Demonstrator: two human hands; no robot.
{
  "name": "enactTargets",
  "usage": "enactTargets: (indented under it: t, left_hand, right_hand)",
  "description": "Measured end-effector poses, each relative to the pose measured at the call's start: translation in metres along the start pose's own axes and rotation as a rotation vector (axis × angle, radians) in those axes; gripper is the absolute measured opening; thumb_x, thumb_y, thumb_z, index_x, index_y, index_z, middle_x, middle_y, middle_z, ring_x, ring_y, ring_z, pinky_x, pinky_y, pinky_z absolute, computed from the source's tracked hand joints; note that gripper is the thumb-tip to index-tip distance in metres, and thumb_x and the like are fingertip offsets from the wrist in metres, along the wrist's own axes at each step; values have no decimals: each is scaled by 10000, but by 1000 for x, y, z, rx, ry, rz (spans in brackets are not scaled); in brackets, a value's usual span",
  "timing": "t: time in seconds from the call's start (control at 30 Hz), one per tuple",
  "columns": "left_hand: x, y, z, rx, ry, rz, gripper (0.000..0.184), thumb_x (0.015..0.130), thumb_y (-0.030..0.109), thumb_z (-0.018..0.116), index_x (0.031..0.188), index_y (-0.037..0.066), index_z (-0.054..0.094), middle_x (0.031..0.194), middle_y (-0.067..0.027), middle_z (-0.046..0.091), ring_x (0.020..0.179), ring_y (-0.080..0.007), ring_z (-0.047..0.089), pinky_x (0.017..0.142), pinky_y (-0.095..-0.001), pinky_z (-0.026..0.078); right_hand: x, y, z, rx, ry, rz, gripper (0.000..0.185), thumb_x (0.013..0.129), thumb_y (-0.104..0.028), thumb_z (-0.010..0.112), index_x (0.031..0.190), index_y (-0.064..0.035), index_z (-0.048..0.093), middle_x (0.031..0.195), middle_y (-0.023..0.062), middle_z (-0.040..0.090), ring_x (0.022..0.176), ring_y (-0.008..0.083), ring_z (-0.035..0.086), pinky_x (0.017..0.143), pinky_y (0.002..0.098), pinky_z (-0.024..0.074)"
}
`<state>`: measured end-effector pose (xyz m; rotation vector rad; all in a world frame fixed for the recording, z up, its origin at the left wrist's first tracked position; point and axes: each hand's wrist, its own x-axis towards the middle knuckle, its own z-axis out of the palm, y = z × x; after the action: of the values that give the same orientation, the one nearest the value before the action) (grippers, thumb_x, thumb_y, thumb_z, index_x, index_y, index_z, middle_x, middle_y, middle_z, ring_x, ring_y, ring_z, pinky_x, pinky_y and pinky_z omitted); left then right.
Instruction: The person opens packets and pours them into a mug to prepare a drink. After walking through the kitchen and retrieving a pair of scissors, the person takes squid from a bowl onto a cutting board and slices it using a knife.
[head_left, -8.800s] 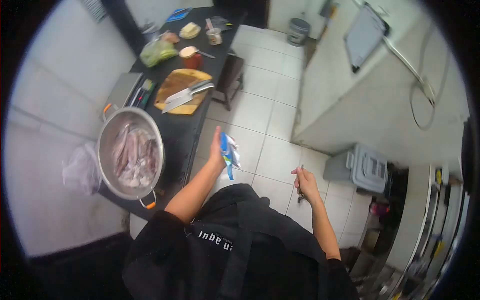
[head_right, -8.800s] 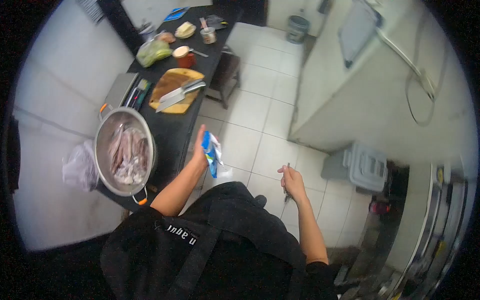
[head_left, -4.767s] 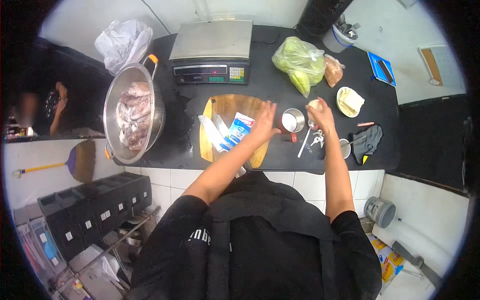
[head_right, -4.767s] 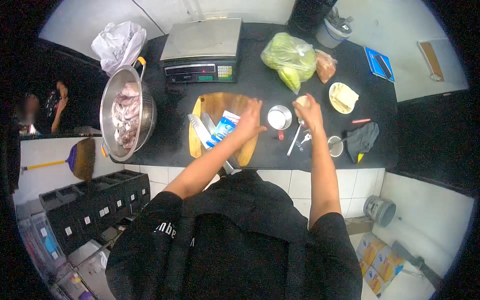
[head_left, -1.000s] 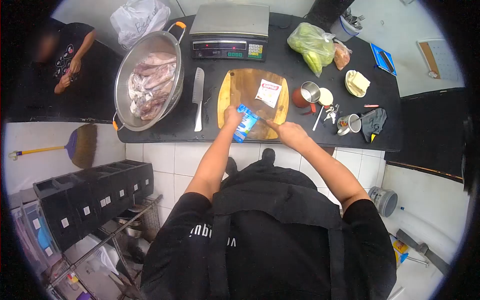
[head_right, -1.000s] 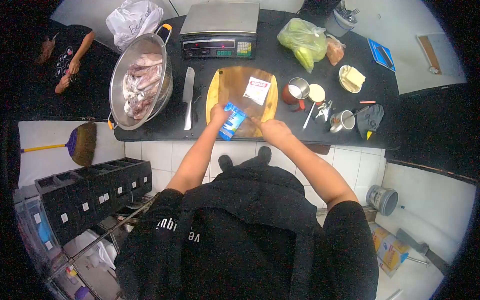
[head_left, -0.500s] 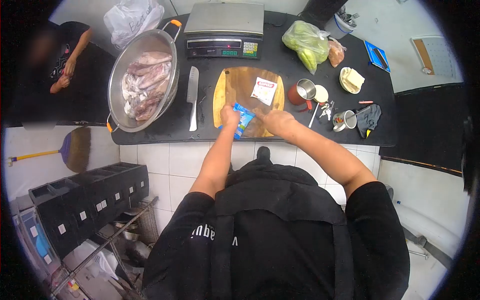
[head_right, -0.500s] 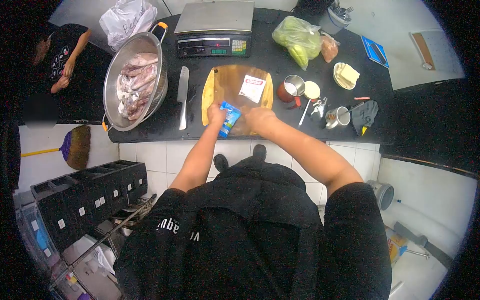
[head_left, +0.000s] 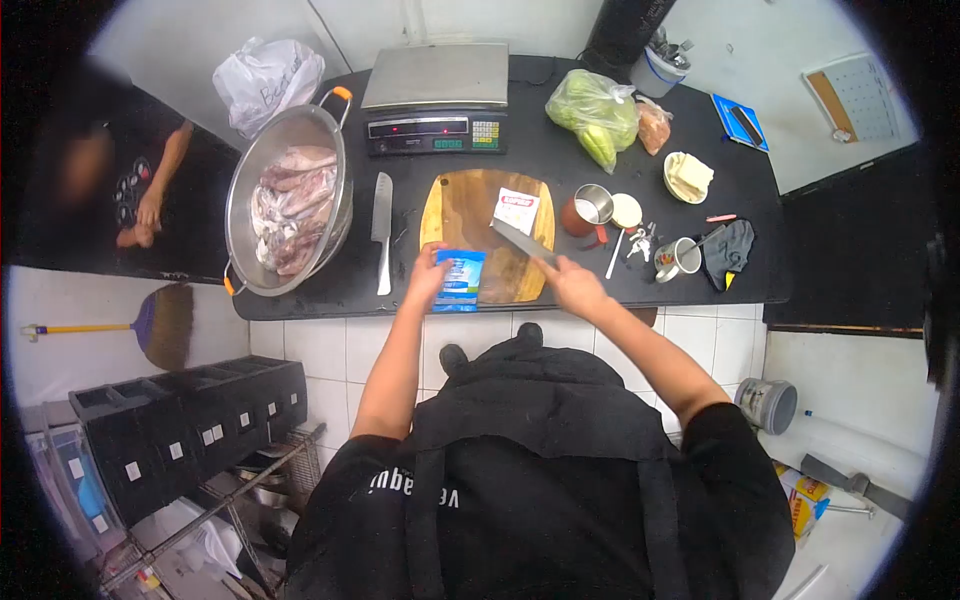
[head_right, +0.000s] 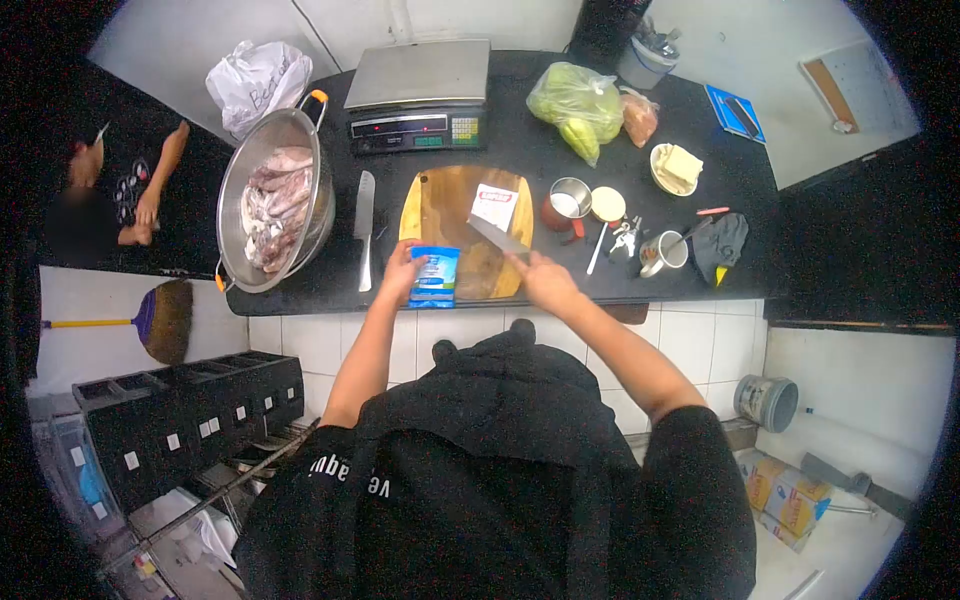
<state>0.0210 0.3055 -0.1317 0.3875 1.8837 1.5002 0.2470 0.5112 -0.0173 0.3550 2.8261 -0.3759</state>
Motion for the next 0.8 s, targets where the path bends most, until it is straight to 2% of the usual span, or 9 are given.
enactTargets:
  t: [0.23, 0.3, 0.33, 0.4, 0.5, 0.57, 0.63, 0.7, 0.8]
  left_hand:
    - [-39, 84, -1, 16, -86, 76, 400, 770, -48, 527, 1143, 67, 613, 996, -70, 637, 921, -146, 596, 861, -275, 456]
    - [-43, 100, 4, 62, -197, 85, 385, 772, -31, 531, 1124, 71, 647, 970, -61, 649, 914, -147, 597, 859, -276, 454]
    - [-44, 108, 10, 66, -205, 83, 385, 772, -31, 531, 1124, 71, 647, 970, -61, 649, 914, -147, 597, 859, -276, 454]
    - [-45, 121, 18, 16, -285, 91, 299, 795, 27, 585, 1072, 77, 684, 940, -55, 665, 903, -146, 600, 826, -280, 466]
    - [-30, 123, 20, 359, -260, 304, 202, 822, 69, 647, 1015, 36, 695, 982, -68, 667, 848, -127, 608, 792, -265, 474]
    - [-22, 131, 24, 406, -223, 330, 199, 821, 130, 668, 990, 32, 704, 959, -64, 678, 843, -130, 613, 767, -271, 474]
    - [-14, 138, 34, 449, -186, 362, 219, 820, 190, 690, 966, 28, 712, 936, -60, 689, 837, -133, 618, 741, -278, 475]
    - [-5, 138, 49, 28, 48, 47, 226, 831, 206, 689, 933, 6, 712, 819, -66, 686, 746, -143, 626, 706, -270, 474]
    - [17, 126, 69, 66, 302, 57, 196, 856, 190, 653, 846, 1, 704, 731, -83, 663, 708, -152, 630, 660, -284, 475]
  right_hand:
    - [60, -4, 69, -6, 307, -164, 587, 853, -151, 566, 1408, -155, 375, 1237, 244, 478, 1076, 372, 548, 846, 421, 504]
    - [61, -24, 37, 511, 484, -341, 519, 884, -282, 600, 1354, -123, 451, 1246, 229, 525, 1034, 345, 580, 851, 398, 493]
    - [63, -27, 23, 514, 488, -333, 519, 884, -282, 600, 1354, -123, 451, 1246, 229, 525, 1034, 345, 580, 851, 398, 493]
    - [72, -28, -1, 906, 40, -310, 434, 882, -367, 613, 1209, -82, 585, 1073, 196, 646, 886, 293, 636, 789, 371, 496]
    - [76, -30, -15, 810, 93, -225, 335, 892, -357, 601, 1048, -69, 672, 797, 177, 677, 706, 279, 641, 713, 364, 496]
    - [79, -27, -14, 657, 122, -209, 290, 900, -333, 593, 991, -79, 697, 766, 206, 655, 678, 299, 640, 657, 386, 492]
    - [82, -26, -13, 712, 423, -285, 243, 900, -281, 583, 988, -80, 689, 760, 212, 645, 674, 339, 641, 645, 414, 496]
    - [76, -28, -19, 621, 467, -235, 216, 881, -219, 564, 998, -75, 675, 763, 215, 643, 705, 358, 642, 658, 438, 500]
    - [74, -36, -20, 428, 482, -145, 244, 843, -116, 541, 1060, -66, 642, 770, 210, 646, 701, 373, 645, 643, 461, 512]
